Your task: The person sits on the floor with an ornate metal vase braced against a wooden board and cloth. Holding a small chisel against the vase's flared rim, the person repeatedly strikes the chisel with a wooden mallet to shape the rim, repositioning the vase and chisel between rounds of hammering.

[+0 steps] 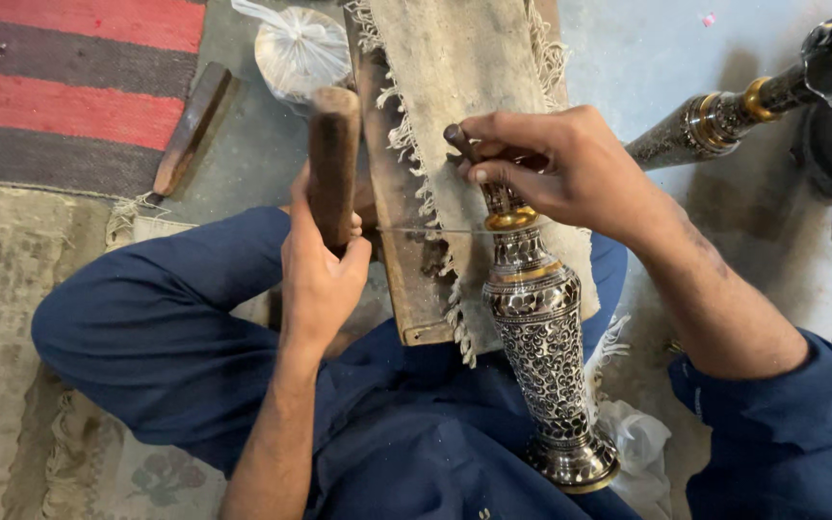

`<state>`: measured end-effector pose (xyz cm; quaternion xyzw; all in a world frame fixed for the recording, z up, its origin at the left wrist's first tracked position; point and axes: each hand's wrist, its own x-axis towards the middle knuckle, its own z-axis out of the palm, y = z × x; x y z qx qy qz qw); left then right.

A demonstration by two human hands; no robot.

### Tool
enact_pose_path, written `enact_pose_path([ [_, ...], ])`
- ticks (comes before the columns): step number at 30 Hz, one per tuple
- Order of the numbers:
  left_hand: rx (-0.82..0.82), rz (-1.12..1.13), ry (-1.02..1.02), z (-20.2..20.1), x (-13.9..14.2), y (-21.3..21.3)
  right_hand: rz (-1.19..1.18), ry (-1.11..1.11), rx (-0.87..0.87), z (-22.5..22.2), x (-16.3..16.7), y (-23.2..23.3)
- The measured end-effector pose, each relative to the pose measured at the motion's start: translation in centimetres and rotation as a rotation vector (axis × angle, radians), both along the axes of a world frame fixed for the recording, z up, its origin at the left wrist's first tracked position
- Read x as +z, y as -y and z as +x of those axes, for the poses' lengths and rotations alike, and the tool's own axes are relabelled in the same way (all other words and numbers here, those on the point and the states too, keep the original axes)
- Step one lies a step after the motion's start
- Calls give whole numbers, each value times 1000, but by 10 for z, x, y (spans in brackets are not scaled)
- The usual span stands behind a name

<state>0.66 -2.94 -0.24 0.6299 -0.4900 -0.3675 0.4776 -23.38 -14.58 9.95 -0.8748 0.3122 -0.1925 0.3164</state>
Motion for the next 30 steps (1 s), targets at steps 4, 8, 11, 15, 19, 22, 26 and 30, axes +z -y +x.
enact_pose_path([
  [4,43,-97,32,-5,-3,-6,-66,-49,34,4,0,2],
  [8,-22,-337,415,2,-5,-8,-73,-101,87,8,1,6],
  [11,75,-220,-51,1,-9,-5,-132,-160,115,10,2,12],
  [15,-133,-64,478,6,-14,-12,-50,-130,93,3,2,10],
  [19,-73,-111,298,12,-20,-19,85,141,39,-18,-4,5],
  [22,-51,68,142,10,-20,-20,195,280,0,-33,-17,5],
  [26,-94,75,182,-3,-10,-19,118,288,8,-47,-31,14],
  [30,-108,-80,377,-15,7,-12,24,283,51,-53,-35,24],
])
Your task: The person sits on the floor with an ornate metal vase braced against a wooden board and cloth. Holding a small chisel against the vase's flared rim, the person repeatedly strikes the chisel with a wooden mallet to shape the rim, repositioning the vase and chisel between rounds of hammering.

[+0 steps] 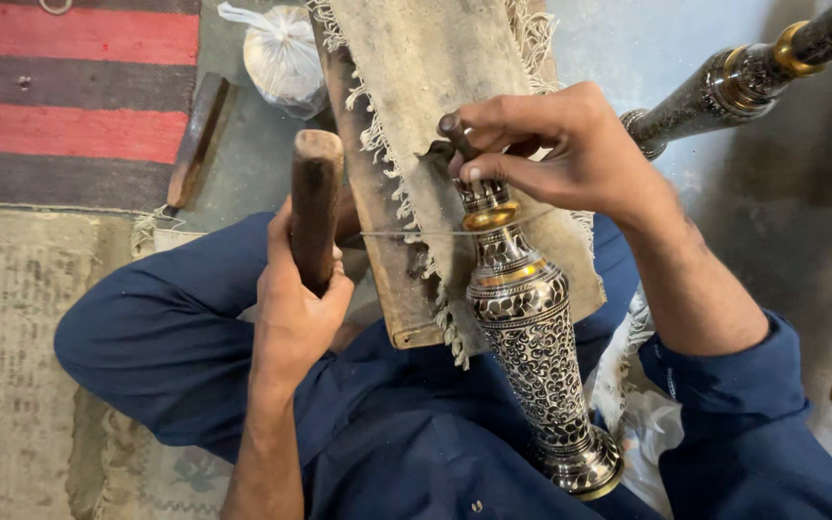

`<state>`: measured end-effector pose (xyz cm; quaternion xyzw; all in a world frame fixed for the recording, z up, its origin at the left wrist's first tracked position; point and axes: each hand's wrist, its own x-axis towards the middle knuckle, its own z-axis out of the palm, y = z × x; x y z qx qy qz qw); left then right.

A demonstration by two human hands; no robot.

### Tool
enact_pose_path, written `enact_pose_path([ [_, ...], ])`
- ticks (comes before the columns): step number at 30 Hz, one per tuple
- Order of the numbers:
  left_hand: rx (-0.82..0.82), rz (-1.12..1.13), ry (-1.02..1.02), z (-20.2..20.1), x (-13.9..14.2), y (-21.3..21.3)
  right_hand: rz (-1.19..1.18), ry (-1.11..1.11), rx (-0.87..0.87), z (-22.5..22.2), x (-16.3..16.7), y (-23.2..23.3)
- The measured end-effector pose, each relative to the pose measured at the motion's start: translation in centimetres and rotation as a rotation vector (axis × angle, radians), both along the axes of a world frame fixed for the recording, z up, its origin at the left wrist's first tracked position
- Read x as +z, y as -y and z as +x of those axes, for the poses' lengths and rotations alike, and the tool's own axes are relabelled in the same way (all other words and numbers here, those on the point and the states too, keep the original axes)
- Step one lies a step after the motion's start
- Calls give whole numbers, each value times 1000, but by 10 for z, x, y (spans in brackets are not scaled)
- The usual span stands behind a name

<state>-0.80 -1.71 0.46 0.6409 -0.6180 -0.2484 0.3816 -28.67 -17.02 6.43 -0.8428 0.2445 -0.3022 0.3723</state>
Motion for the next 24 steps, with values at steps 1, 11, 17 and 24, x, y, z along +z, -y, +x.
enact_pose_path([
  [1,21,71,-28,-1,5,3,7,10,0,-1,0,1],
  [11,-15,-39,125,-6,34,28,-28,5,-7,-8,-6,5],
  [17,7,-124,-27,-8,37,44,-21,18,-4,-8,-5,4],
  [24,-200,-295,243,-6,55,53,-25,6,5,-7,-4,4],
])
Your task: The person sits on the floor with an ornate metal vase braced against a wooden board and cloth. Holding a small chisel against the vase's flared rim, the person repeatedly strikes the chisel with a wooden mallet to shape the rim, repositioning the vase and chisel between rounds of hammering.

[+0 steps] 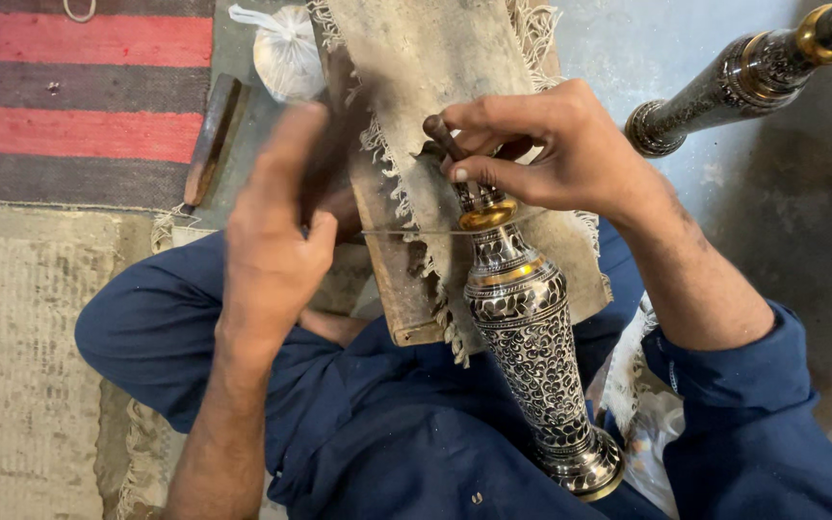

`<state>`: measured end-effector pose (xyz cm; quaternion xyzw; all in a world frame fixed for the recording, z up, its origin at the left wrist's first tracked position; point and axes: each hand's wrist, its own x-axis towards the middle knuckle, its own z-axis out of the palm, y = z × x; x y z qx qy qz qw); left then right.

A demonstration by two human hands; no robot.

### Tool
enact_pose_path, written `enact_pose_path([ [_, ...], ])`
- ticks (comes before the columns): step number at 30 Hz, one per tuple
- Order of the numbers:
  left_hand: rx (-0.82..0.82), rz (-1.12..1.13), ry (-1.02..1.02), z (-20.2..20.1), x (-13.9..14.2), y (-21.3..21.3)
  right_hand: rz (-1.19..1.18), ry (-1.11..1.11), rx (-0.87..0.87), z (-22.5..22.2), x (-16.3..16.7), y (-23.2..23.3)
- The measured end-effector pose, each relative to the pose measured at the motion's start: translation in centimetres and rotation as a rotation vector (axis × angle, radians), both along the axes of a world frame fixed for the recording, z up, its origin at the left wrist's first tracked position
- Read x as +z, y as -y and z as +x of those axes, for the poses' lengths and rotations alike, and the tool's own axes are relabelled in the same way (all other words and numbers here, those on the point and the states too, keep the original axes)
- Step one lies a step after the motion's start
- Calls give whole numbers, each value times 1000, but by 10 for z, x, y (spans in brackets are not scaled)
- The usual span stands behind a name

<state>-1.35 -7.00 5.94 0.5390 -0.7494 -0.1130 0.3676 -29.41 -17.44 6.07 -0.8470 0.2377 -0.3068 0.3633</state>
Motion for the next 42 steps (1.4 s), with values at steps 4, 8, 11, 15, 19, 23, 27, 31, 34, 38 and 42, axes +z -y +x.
enact_pose_path([
  [4,94,116,52,-1,3,2,35,11,0,-1,-2,0],
  [8,145,136,116,0,2,2,-6,18,20,-3,-4,2],
  [11,113,42,63,1,-1,2,-14,29,27,-5,-7,3],
  [15,179,37,230,5,-7,2,-84,12,57,-5,-10,9],
  [19,120,-24,34,7,-13,4,-38,42,70,-6,-11,9],
  [23,120,-41,78,10,-14,4,-17,54,57,-6,-10,7],
  [27,154,-49,334,13,-14,2,-27,42,55,-6,-8,7],
  [31,161,56,-29,12,-15,4,18,59,59,-5,-8,5],
  [34,146,-78,195,13,-14,6,-7,58,58,-5,-8,7],
  [38,188,-47,290,14,-13,5,38,48,55,-5,-7,5],
  [42,155,80,-223,16,-16,5,38,73,63,-5,-8,5],
])
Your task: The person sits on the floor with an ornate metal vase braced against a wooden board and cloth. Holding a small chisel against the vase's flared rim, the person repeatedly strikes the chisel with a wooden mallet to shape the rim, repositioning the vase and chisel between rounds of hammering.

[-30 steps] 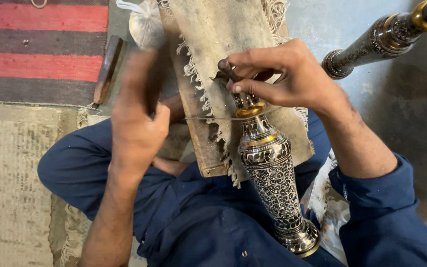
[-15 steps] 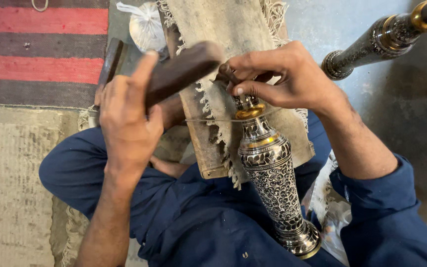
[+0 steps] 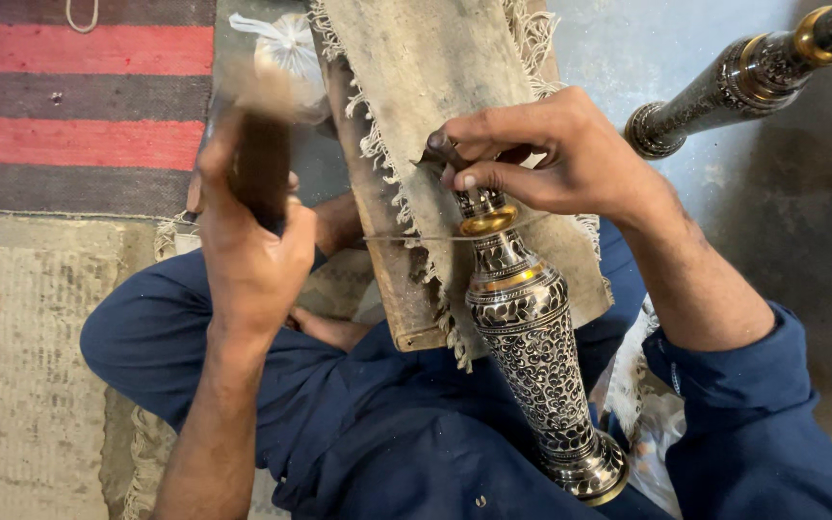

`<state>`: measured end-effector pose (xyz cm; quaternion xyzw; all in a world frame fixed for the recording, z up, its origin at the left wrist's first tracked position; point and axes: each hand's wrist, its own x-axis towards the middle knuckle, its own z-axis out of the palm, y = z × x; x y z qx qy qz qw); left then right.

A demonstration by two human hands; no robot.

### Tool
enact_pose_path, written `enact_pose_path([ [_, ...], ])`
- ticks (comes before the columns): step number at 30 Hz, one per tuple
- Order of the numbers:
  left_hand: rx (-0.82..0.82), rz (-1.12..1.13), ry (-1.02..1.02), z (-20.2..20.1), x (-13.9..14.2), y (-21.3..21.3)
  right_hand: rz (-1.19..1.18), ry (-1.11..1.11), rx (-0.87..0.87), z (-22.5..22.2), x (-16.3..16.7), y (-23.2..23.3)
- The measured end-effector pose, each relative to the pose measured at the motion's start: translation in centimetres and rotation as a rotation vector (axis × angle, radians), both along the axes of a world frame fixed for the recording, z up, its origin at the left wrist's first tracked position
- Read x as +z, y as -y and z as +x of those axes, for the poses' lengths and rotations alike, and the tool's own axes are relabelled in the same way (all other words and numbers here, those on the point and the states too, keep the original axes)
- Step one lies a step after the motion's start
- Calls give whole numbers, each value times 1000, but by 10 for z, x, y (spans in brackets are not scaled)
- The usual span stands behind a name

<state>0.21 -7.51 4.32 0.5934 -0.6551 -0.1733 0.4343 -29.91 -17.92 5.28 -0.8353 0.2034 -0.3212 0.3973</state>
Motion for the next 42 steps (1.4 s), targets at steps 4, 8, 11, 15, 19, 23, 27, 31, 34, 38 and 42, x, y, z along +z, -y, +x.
enact_pose_path([
  [4,37,-106,410,0,-4,2,-36,-16,19,1,-1,3],
  [8,10,80,326,-1,-1,-3,-40,-15,-5,2,1,-1],
  [11,-27,-20,414,-2,3,-6,-8,-8,-70,7,3,-7],
  [15,62,224,-109,-6,-1,-8,89,-22,-176,12,8,-18],
  [19,41,77,20,-6,-7,-12,-63,-104,-151,15,14,-17],
  [23,59,-142,385,-6,-7,-17,-127,-163,-24,18,21,-8],
  [27,81,158,75,-14,-9,-22,-86,-274,36,15,21,1],
  [31,87,162,321,-7,-8,-30,152,137,55,-3,10,-1],
  [34,55,228,-200,-11,-9,-45,337,301,20,-15,-7,-9],
  [38,-148,88,-711,-44,-19,-58,263,237,-32,-22,-23,-4],
  [42,-232,167,-736,-58,-19,-44,185,284,3,-23,-30,5],
])
